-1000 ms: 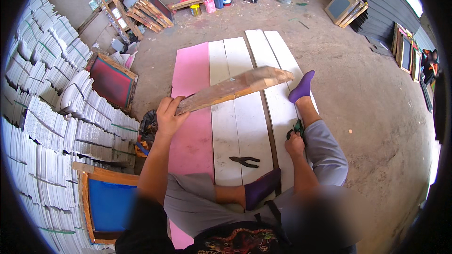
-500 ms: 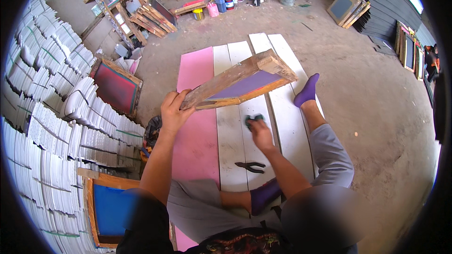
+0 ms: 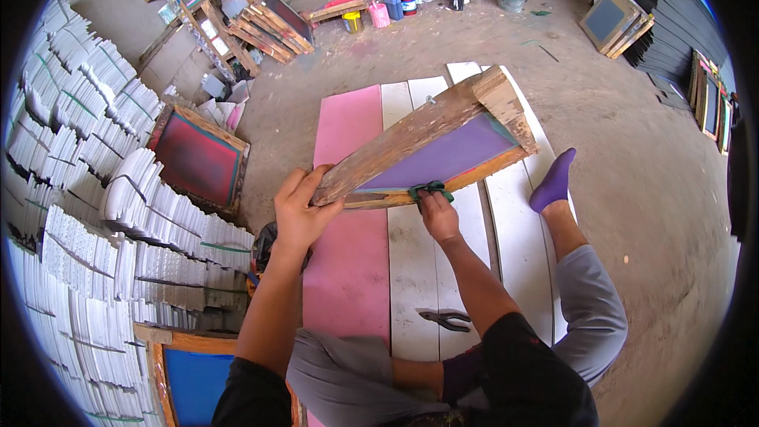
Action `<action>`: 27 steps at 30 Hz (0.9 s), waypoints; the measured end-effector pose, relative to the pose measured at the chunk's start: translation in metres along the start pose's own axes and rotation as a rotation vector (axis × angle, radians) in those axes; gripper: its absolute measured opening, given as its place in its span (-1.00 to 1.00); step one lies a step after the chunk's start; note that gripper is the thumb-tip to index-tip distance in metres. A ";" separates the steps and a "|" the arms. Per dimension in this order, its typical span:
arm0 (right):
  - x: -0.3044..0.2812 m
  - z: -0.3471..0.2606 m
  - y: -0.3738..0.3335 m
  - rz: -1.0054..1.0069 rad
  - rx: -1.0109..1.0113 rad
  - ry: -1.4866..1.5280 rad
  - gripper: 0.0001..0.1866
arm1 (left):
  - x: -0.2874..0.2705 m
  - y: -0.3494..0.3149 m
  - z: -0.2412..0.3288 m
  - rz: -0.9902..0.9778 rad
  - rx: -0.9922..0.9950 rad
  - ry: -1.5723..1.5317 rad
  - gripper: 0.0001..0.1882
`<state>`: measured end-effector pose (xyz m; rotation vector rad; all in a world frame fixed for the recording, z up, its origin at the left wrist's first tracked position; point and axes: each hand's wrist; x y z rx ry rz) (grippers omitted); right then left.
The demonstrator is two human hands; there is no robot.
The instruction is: The person wipes the purple surface of a wooden frame with a green cloth, then uses a utility knife to cut and apply masking tape along the frame edges. The person continues wiping and taping the frame.
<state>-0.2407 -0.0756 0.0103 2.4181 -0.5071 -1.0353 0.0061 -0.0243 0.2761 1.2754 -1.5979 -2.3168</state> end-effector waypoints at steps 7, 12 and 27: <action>0.005 -0.013 0.025 0.046 -0.289 0.092 -0.73 | 0.002 0.007 -0.004 -0.008 -0.024 -0.001 -0.45; 0.010 0.040 0.002 -0.144 0.150 -0.206 -0.72 | 0.002 0.010 -0.009 -0.020 -0.088 0.015 -0.45; 0.001 0.011 0.018 -0.126 0.673 0.018 -0.69 | 0.008 0.025 0.007 -0.031 -0.051 0.020 -0.42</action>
Point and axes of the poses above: each hand's wrist, its own y-axis towards the middle knuckle, its own x-axis out of the palm, z = x × y, and after that the axes turned 15 degrees about x, right-handed
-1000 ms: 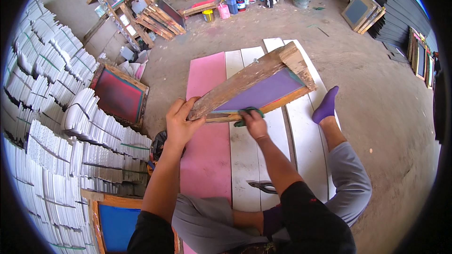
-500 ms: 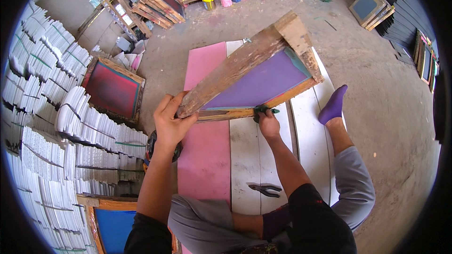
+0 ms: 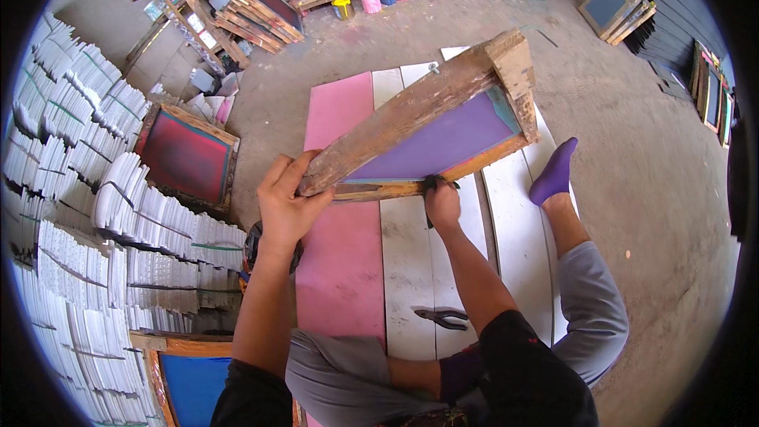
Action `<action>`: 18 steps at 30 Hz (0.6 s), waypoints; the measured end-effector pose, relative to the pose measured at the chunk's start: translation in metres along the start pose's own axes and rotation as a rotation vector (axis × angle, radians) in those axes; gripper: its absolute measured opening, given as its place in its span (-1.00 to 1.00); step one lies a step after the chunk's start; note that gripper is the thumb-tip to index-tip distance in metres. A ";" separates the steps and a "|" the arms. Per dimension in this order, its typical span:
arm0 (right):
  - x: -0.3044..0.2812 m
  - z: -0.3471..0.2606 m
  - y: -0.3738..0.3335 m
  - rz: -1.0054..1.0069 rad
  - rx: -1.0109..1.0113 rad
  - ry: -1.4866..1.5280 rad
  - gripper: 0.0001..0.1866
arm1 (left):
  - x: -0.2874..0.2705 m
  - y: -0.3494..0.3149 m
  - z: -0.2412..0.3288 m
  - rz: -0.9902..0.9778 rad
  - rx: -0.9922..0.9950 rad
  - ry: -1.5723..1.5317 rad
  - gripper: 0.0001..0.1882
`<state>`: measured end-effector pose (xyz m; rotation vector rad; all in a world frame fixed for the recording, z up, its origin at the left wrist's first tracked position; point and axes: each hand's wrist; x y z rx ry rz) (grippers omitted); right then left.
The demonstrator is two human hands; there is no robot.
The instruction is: The person wipes the purple surface of a wooden frame with a green cloth, then uses a utility knife to cut and apply masking tape along the frame edges. The person continues wiping and taping the frame.
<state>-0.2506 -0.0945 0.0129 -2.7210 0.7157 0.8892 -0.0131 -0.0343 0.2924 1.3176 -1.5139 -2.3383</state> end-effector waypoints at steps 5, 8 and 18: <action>0.002 -0.019 0.002 -0.135 -0.005 0.180 -0.74 | 0.002 0.002 -0.002 -0.015 0.024 0.016 -0.42; -0.007 -0.026 -0.007 0.051 -0.094 0.242 -0.75 | 0.001 0.003 -0.002 -0.007 0.010 0.021 -0.42; -0.001 -0.014 -0.034 0.006 -0.573 0.304 -0.73 | 0.002 0.005 -0.001 -0.002 0.018 0.009 -0.43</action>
Point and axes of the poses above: each hand's wrist, its own y-axis towards the middle knuckle, its own x-axis out of the palm, z = x × y, and after that the axes turned 15 degrees about x, right-handed
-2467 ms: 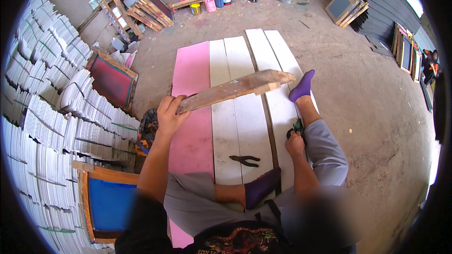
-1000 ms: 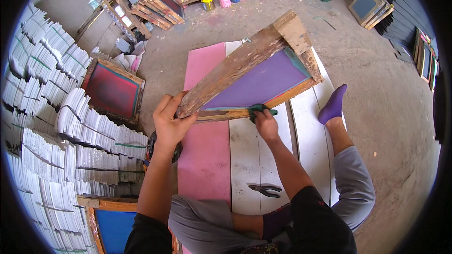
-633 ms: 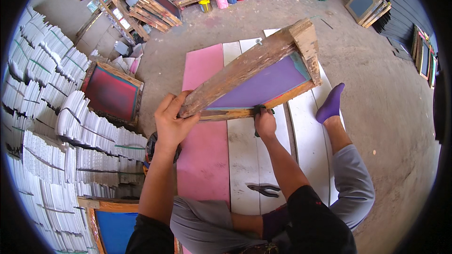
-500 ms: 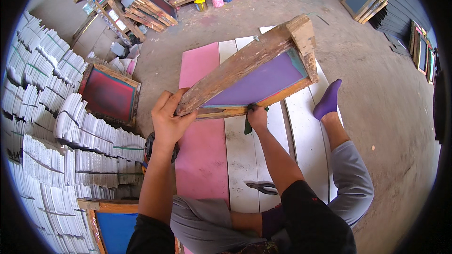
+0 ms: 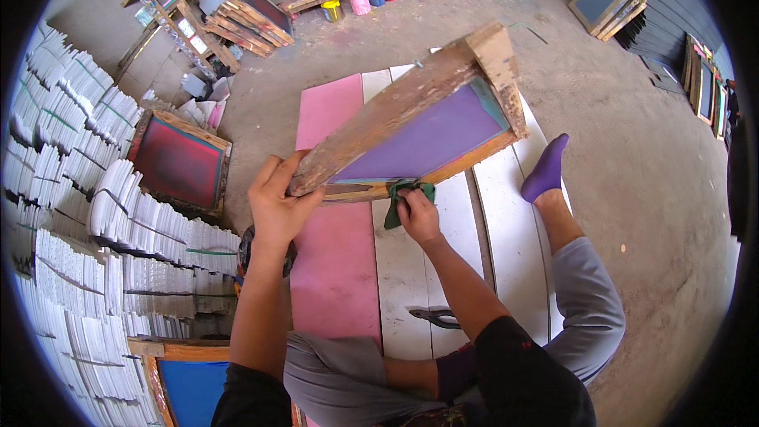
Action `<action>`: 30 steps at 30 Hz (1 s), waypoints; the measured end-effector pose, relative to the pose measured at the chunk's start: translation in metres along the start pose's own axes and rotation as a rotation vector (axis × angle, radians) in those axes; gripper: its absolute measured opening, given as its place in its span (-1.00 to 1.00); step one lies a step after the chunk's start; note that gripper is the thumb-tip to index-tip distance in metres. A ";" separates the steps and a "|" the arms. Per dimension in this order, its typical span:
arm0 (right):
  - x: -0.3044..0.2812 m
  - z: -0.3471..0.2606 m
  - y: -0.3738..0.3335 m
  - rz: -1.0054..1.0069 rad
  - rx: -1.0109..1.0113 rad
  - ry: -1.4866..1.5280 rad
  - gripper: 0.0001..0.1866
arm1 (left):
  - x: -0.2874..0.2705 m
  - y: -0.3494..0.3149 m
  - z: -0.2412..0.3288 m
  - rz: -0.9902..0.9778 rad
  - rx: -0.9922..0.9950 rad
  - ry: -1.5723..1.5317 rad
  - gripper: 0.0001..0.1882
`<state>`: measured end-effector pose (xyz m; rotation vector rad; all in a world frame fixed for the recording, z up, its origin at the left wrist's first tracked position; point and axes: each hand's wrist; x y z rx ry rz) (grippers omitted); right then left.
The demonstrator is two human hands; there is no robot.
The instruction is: The person wipes the purple surface of a wooden frame with a green cloth, then uses a utility knife to cut and apply masking tape along the frame edges. The person continues wiping and taping the frame.
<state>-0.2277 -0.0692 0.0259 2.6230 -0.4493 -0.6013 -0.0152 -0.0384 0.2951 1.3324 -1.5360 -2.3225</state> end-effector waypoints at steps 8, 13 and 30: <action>-0.004 0.057 0.012 0.048 0.442 -0.387 -0.70 | -0.002 -0.003 0.001 -0.025 -0.036 0.036 -0.44; -0.034 0.037 0.056 0.561 0.500 -0.114 -0.55 | -0.007 -0.015 -0.002 -0.048 -0.073 -0.003 -0.47; -0.028 0.049 0.060 0.532 0.640 -0.089 -0.76 | 0.001 0.003 0.001 -0.041 -0.067 -0.003 -0.47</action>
Point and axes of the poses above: each hand's wrist, its own y-axis towards the middle knuckle, its own x-axis out of the palm, z = x × y, and after that the axes turned 15 degrees about x, right-handed
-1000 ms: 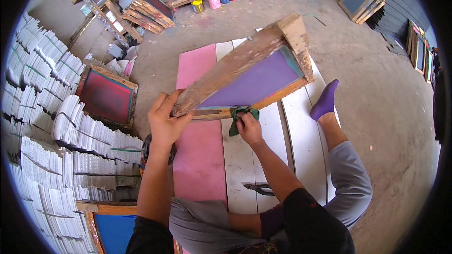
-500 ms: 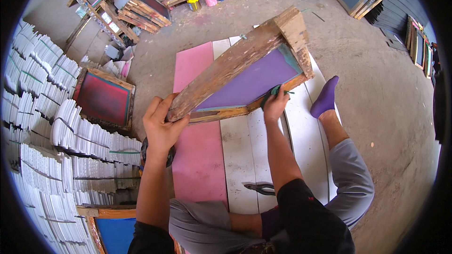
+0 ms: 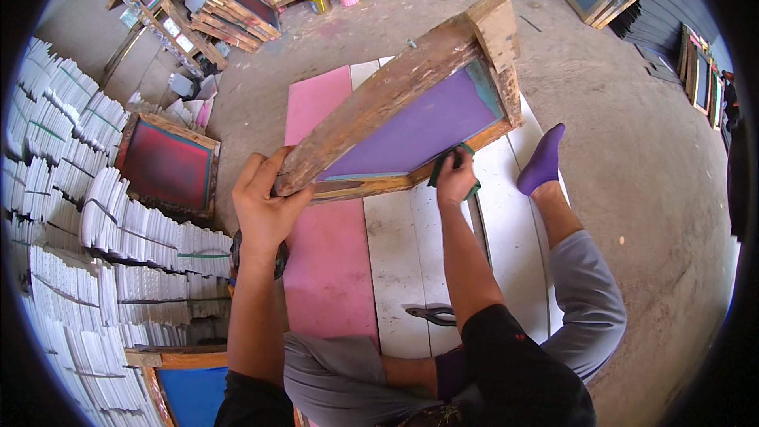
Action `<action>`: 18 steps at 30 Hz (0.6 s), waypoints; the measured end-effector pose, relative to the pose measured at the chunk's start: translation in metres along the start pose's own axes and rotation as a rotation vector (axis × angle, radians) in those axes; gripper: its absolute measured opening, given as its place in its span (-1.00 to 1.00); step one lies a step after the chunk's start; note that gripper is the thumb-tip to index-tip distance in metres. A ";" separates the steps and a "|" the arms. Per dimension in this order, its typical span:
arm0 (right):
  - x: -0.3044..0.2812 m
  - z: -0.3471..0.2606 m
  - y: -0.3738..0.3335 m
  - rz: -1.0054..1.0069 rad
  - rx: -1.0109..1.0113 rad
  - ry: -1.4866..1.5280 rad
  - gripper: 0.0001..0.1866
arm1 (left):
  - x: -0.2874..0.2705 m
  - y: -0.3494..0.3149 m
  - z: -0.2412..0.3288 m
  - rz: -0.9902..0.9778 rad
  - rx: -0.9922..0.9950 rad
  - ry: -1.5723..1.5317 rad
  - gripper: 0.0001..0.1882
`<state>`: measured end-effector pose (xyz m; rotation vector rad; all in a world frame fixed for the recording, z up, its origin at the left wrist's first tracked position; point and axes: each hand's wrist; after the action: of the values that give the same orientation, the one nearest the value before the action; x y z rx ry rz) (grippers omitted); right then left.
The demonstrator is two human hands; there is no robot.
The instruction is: The person wipes the purple surface of a wooden frame with a green cloth, then uses a utility knife to cut and apply masking tape along the frame edges. The person continues wiping and taping the frame.
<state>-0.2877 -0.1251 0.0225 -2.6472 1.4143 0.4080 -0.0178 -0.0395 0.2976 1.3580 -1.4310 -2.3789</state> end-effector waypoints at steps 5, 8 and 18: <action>0.032 0.032 -0.036 -0.235 0.204 -0.039 -0.68 | 0.005 0.008 0.004 -0.001 0.014 0.003 -0.47; 0.024 0.040 -0.057 -0.300 0.132 0.010 -0.64 | 0.003 0.005 0.004 -0.005 0.022 0.001 -0.46; 0.027 0.039 -0.054 -0.360 -0.009 -0.226 -0.78 | 0.006 0.011 0.004 0.018 0.062 0.018 -0.43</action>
<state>-0.2358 -0.1075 -0.0235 -2.6808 0.8522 0.6441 -0.0281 -0.0452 0.3026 1.3695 -1.5177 -2.3242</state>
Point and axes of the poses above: each hand's wrist, its own y-axis towards the middle knuckle, its own x-axis out of the palm, z = x × y, and after that the axes turned 15 degrees about x, right-handed
